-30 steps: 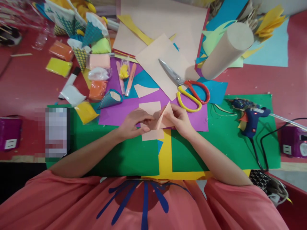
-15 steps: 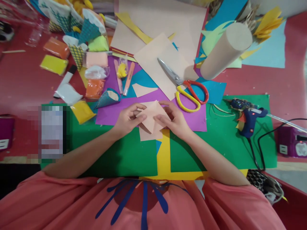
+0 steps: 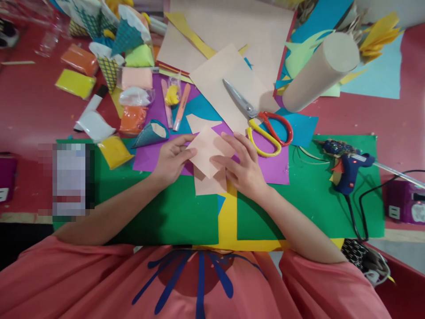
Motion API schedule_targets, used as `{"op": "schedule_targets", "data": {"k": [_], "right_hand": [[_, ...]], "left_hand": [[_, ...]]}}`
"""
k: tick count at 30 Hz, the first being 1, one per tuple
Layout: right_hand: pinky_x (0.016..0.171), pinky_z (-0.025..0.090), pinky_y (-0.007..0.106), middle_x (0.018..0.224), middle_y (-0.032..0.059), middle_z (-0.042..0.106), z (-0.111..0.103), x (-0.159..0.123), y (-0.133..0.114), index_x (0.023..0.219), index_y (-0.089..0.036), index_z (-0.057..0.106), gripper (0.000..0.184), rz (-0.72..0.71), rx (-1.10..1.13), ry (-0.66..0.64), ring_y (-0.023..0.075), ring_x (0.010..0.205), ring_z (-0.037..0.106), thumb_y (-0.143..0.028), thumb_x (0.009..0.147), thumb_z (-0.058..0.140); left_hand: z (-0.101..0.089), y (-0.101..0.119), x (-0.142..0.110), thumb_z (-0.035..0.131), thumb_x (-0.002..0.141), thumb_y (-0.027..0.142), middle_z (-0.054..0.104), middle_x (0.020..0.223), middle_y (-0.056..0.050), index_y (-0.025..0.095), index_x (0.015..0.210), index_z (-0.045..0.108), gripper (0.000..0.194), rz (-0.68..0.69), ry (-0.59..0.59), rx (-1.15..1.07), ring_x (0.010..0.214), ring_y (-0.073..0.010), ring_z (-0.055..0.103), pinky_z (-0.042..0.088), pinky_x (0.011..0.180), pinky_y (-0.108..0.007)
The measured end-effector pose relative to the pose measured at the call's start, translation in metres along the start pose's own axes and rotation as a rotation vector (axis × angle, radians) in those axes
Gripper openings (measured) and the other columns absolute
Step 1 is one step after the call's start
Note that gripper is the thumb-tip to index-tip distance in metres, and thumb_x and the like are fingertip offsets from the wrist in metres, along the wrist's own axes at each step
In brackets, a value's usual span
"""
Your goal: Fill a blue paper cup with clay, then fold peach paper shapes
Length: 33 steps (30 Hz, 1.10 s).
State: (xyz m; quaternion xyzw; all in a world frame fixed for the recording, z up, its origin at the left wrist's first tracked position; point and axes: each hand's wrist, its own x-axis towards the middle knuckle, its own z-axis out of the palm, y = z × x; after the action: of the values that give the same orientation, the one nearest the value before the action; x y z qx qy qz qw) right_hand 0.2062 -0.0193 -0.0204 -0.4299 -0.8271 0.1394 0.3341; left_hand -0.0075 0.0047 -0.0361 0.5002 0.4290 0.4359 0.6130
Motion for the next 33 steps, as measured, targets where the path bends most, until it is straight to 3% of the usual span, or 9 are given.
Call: {"op": "schedule_targets", "data": {"k": [9,13,18,25,29,33], "right_hand": [[0.103,0.049,0.05,0.128,0.0045,0.062,0.004,0.002,-0.001,0.089,-0.028,0.067,0.011,-0.127,-0.186,0.118,0.0267,0.128,0.05,-0.025,0.09,0.057],[0.101,0.05,0.049,0.129,0.0039,0.061,0.005,0.002,0.0,0.09,-0.028,0.068,0.014,-0.166,-0.087,0.083,0.0251,0.128,0.052,-0.024,0.092,0.055],[0.104,0.047,0.052,0.134,0.0063,0.059,0.001,0.002,0.0,0.096,-0.025,0.069,0.014,-0.165,0.056,0.051,0.0283,0.133,0.049,-0.022,0.09,0.057],[0.1,0.048,0.054,0.127,0.0088,0.061,0.0,0.003,-0.003,0.09,-0.024,0.068,0.009,-0.032,0.112,0.055,0.0298,0.123,0.055,-0.024,0.089,0.059],[0.081,0.056,0.042,0.121,0.0103,0.061,0.002,0.004,-0.006,0.086,-0.022,0.064,0.006,0.075,0.223,0.099,0.0238,0.105,0.062,-0.022,0.089,0.059],[0.076,0.054,0.039,0.113,0.0087,0.061,0.003,0.005,-0.008,0.079,-0.022,0.063,0.009,0.155,0.288,0.115,0.021,0.096,0.062,-0.023,0.088,0.061]], "left_hand": [[0.001,0.004,-0.002,0.064,0.078,0.034,0.072,0.084,-0.002,0.017,0.097,0.066,0.025,-0.118,-0.016,-0.14,0.077,-0.0157,0.068,0.05,0.069,-0.025],[0.0,0.003,-0.002,0.069,0.076,0.032,0.071,0.097,-0.001,0.02,0.101,0.065,0.027,-0.088,-0.102,-0.204,0.09,-0.017,0.066,0.05,0.077,-0.026],[0.0,0.002,-0.001,0.074,0.075,0.032,0.063,0.123,-0.002,0.026,0.118,0.06,0.046,-0.101,-0.147,-0.129,0.117,-0.0223,0.058,0.049,0.092,-0.03],[0.002,0.003,-0.007,0.066,0.08,0.053,0.066,0.115,-0.006,0.023,0.127,0.054,0.057,-0.072,-0.222,0.032,0.102,-0.0214,0.065,0.053,0.079,-0.027],[0.004,0.004,-0.01,0.076,0.067,0.058,0.06,0.13,-0.011,0.019,0.128,0.053,0.076,0.015,-0.22,0.29,0.117,-0.027,0.06,0.051,0.092,-0.032],[0.004,0.005,-0.01,0.073,0.071,0.057,0.061,0.13,-0.011,0.018,0.126,0.054,0.07,0.041,-0.184,0.395,0.119,-0.0264,0.059,0.048,0.099,-0.034]]}}
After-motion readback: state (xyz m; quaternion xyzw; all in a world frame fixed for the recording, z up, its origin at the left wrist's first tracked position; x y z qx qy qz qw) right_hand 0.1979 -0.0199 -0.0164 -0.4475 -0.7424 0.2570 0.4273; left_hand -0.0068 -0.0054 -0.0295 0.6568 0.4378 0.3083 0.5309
